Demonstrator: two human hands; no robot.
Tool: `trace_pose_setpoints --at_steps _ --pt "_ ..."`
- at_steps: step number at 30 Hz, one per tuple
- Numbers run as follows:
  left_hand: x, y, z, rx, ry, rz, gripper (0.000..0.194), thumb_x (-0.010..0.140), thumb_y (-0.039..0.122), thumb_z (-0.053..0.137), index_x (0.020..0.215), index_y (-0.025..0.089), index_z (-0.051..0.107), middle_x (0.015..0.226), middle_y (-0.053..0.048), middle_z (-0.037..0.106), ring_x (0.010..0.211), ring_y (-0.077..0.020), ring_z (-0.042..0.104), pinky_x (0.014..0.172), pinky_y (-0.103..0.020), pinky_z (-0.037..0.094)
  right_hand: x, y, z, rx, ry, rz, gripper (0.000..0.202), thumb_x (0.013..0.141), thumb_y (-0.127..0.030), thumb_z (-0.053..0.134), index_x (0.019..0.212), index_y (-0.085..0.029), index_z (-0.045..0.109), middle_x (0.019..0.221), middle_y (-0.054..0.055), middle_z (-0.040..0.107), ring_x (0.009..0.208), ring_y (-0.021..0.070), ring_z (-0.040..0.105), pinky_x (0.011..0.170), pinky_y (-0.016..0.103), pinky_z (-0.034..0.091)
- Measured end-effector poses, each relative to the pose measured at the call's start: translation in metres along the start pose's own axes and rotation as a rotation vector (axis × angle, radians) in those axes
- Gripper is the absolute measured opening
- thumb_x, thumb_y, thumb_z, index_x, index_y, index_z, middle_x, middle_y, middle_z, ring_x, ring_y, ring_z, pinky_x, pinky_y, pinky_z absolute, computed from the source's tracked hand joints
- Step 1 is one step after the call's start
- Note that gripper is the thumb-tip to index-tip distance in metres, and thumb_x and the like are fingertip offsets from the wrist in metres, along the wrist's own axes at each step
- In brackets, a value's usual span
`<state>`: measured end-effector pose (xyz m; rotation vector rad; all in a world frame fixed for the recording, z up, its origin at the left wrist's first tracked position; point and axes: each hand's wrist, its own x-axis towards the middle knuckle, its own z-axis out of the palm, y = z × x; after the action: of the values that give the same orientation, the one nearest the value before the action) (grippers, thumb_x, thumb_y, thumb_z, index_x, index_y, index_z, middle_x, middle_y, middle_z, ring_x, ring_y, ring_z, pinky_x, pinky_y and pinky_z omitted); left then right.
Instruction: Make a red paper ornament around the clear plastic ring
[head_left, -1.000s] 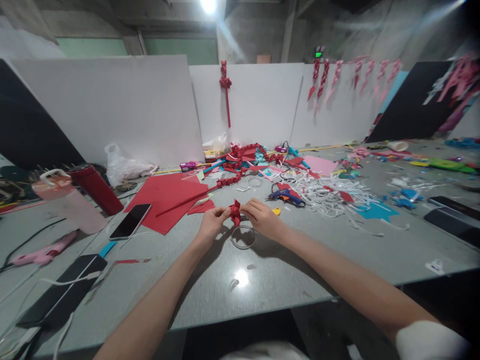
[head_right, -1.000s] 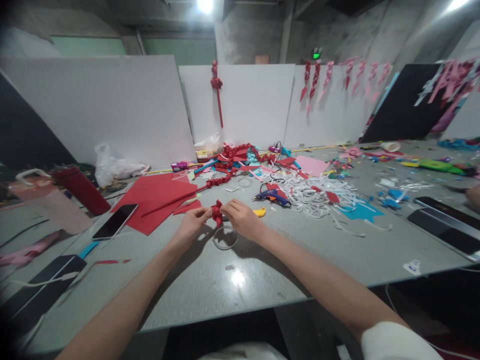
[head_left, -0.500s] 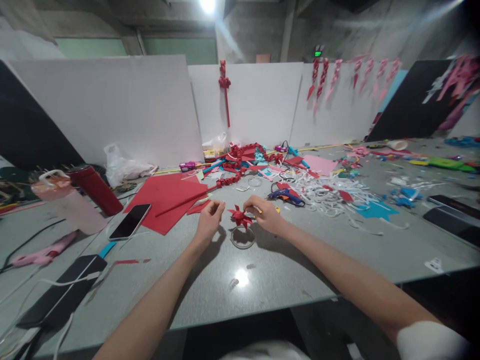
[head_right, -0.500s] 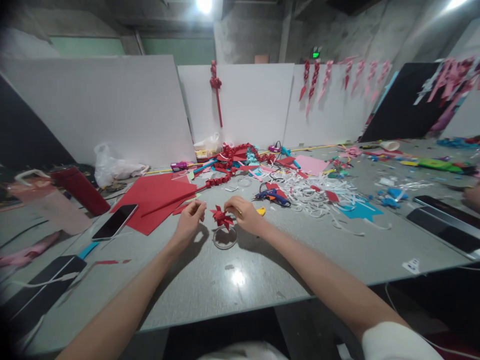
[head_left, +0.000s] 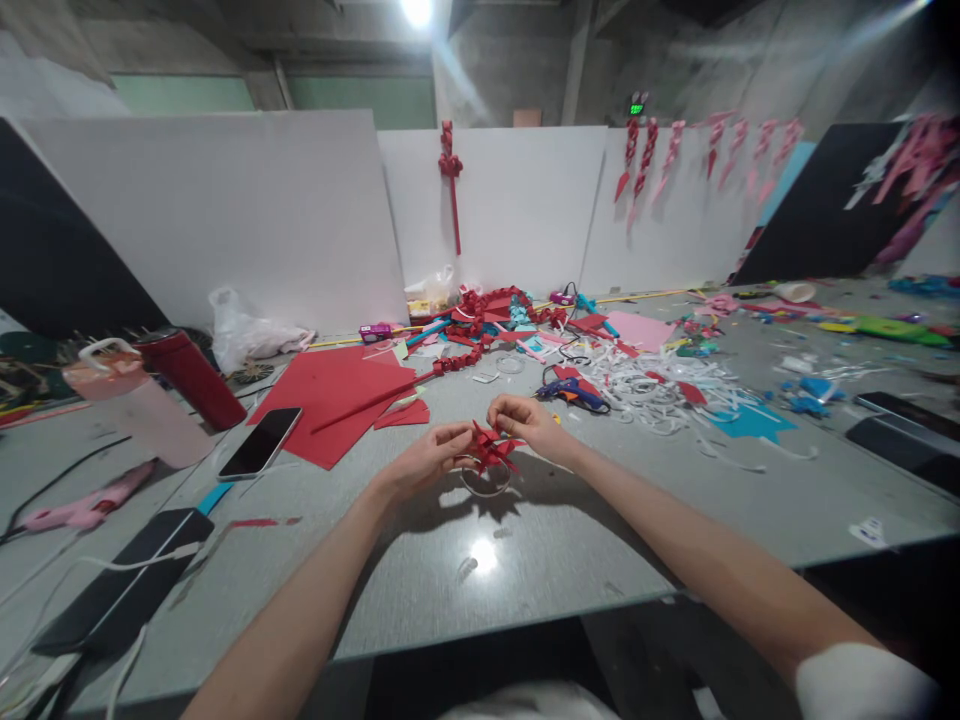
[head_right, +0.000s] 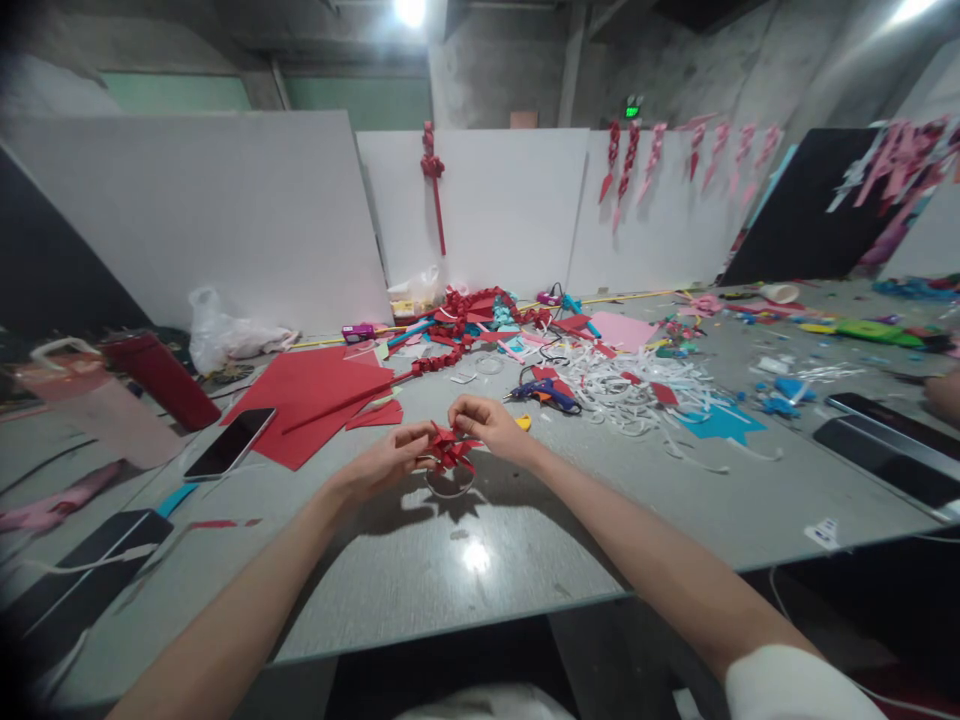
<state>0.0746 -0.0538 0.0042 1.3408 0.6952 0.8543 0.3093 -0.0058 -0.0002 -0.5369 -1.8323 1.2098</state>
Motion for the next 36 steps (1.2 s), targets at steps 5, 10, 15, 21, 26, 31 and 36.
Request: trace_pose_setpoints --at_steps 5,10,15,21,26,31,36 --pt "0.002 -0.001 -0.002 -0.023 -0.029 -0.017 0.040 0.081 0.062 0.087 0.099 0.027 0.080 0.106 -0.010 0.078 0.095 -0.0228 0.075 0.092 -0.040 0.059 0.000 0.007 -0.002 0.035 -0.047 0.022 0.049 0.094 -0.067 0.074 0.093 -0.018 0.067 0.080 -0.001 0.059 0.070 0.0133 0.052 0.064 0.024 0.044" --pt "0.002 -0.002 -0.002 0.007 0.001 0.027 0.040 0.074 0.057 0.094 0.091 0.024 0.079 0.097 -0.010 0.078 0.085 -0.0235 0.075 0.085 -0.042 0.060 0.000 0.008 0.001 0.047 -0.070 0.051 0.050 0.091 -0.067 0.077 0.092 -0.018 0.068 0.081 -0.001 0.061 0.070 0.0128 0.054 0.065 0.024 0.045" --pt "0.005 -0.008 -0.007 0.076 0.066 0.090 0.039 0.073 0.056 0.095 0.087 0.023 0.080 0.096 -0.012 0.080 0.086 -0.0263 0.076 0.082 -0.042 0.060 0.001 0.004 0.004 0.028 -0.035 0.079 0.046 0.095 -0.063 0.075 0.108 -0.019 0.074 0.087 0.000 0.066 0.075 0.0137 0.059 0.072 0.026 0.049" --pt "0.012 -0.010 -0.010 0.058 0.152 0.199 0.037 0.074 0.049 0.097 0.088 0.019 0.080 0.095 -0.009 0.080 0.086 -0.0211 0.074 0.083 -0.035 0.057 0.003 0.007 0.000 0.080 0.122 0.145 0.053 0.099 -0.070 0.065 0.108 -0.019 0.078 0.092 0.003 0.067 0.083 0.0159 0.063 0.077 0.028 0.053" --pt "0.014 -0.010 -0.014 0.024 0.224 0.261 0.040 0.072 0.050 0.098 0.087 0.018 0.079 0.090 -0.007 0.079 0.079 -0.0190 0.071 0.077 -0.032 0.055 -0.003 0.004 -0.003 0.346 0.027 0.154 0.044 0.087 -0.056 0.086 0.111 -0.020 0.077 0.097 0.004 0.074 0.083 0.0164 0.068 0.081 0.031 0.056" --pt "0.016 -0.012 -0.017 0.009 0.201 0.282 0.039 0.071 0.047 0.099 0.085 0.017 0.078 0.096 -0.008 0.081 0.083 -0.0193 0.073 0.083 -0.034 0.057 -0.004 0.006 -0.002 0.292 0.014 0.126 0.036 0.086 -0.046 0.089 0.109 -0.020 0.078 0.095 0.003 0.077 0.081 0.0148 0.070 0.078 0.028 0.055" --pt "0.015 -0.009 -0.017 0.060 0.204 0.285 0.035 0.071 0.044 0.099 0.083 0.017 0.079 0.101 -0.010 0.081 0.090 -0.0217 0.075 0.090 -0.037 0.058 -0.003 0.010 -0.005 0.240 0.004 0.141 0.038 0.089 -0.051 0.086 0.108 -0.018 0.079 0.092 0.003 0.076 0.078 0.0142 0.069 0.076 0.027 0.053"
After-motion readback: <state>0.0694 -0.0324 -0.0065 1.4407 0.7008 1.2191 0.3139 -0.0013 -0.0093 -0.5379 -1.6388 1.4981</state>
